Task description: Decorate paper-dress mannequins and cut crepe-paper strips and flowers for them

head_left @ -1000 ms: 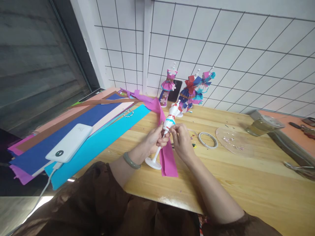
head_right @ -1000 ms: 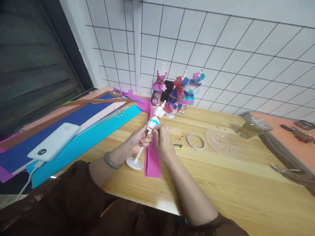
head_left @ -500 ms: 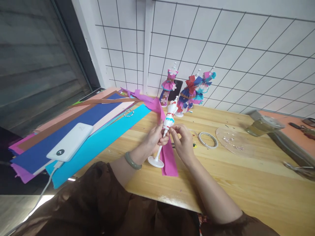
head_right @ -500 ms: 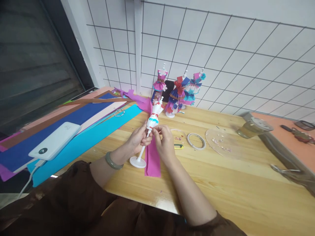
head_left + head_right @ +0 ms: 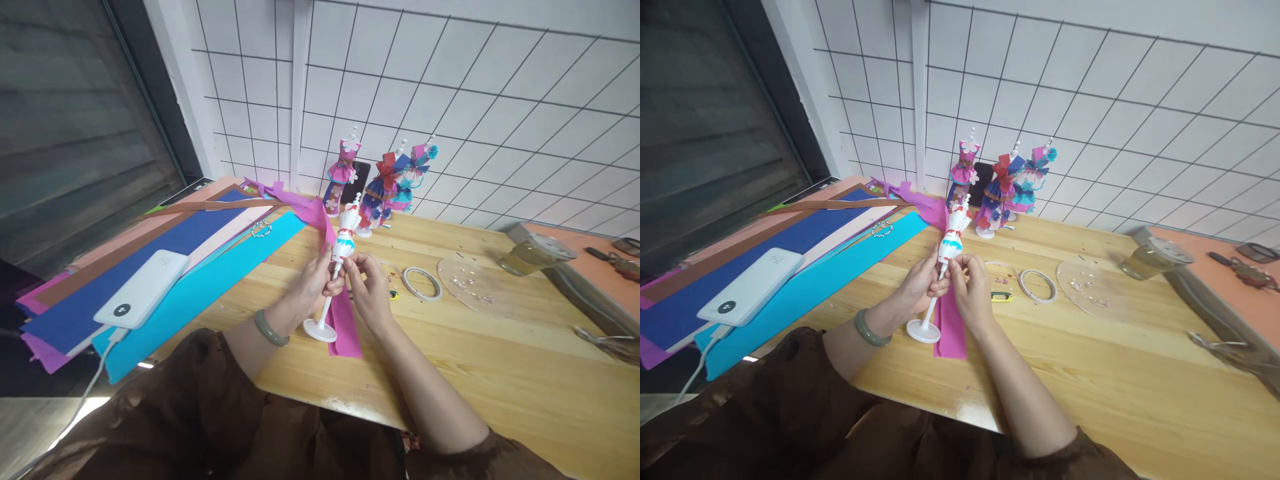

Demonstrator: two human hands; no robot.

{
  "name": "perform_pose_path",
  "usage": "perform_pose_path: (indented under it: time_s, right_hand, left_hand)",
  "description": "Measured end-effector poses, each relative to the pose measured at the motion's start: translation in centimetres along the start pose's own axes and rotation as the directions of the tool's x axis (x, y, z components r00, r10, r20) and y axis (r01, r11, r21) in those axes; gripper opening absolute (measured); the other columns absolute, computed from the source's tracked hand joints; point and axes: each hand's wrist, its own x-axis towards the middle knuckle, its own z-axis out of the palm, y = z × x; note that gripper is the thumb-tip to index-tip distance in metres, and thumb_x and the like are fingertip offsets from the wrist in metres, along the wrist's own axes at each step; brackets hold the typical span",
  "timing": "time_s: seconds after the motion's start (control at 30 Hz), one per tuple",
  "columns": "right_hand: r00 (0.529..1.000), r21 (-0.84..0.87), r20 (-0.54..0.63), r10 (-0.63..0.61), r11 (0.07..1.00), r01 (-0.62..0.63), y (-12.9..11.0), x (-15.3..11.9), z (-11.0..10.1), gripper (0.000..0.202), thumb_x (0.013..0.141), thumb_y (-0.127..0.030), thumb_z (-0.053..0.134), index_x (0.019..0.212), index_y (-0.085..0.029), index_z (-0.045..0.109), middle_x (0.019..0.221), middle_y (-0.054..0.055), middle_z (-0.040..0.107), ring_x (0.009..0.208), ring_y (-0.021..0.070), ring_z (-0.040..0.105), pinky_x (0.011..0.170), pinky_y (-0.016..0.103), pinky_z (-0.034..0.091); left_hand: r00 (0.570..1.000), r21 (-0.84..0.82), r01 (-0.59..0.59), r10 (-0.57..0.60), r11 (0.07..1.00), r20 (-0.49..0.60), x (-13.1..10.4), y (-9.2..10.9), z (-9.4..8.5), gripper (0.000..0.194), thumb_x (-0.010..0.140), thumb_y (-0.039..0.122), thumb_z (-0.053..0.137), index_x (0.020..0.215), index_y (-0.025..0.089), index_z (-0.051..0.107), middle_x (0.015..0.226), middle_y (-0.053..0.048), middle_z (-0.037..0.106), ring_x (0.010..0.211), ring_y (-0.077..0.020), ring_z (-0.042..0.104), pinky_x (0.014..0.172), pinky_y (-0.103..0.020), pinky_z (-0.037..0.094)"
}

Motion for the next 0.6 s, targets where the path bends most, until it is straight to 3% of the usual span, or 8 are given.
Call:
perform_pose_path:
  time_s: [0.33,0.6]
  right_hand:
    - [0.995,-0.115,0.022,-0.093,0.989,0.095,1.1,0.3,-0.1,0.013,0.089,-0.027,0.041,0.079,-0.021,0.048,0.077,0.003,0.053,0.074,0.0166,0.049,0.069,0.032,0.039]
    - [0.991,0.127,-0.01,0.134,0.983,-0.132,1.2,0.6,-1.4,0.02,0.085,-0.037,0.047,0.077,-0.02,0.053,0.066,-0.001,0.052,0.062,0.0131,0.05,0.061,0.028,0.042]
  left_hand:
    - [0.993,-0.053,0.084,-0.079,0.995,0.086,-0.2,0.3,-0.1,0.042,0.081,0.053,0.045,0.072,0.012,0.05,0.056,0.004,0.043,0.033,0.0012,0.023,0.03,-0.012,0.016]
    - [0.99,-0.122,0.118,-0.106,0.986,0.096,-0.1,0.6,-0.3,0.039,0.084,0.05,0.041,0.077,0.013,0.05,0.058,0.003,0.045,0.033,0.0009,0.024,0.03,-0.011,0.015]
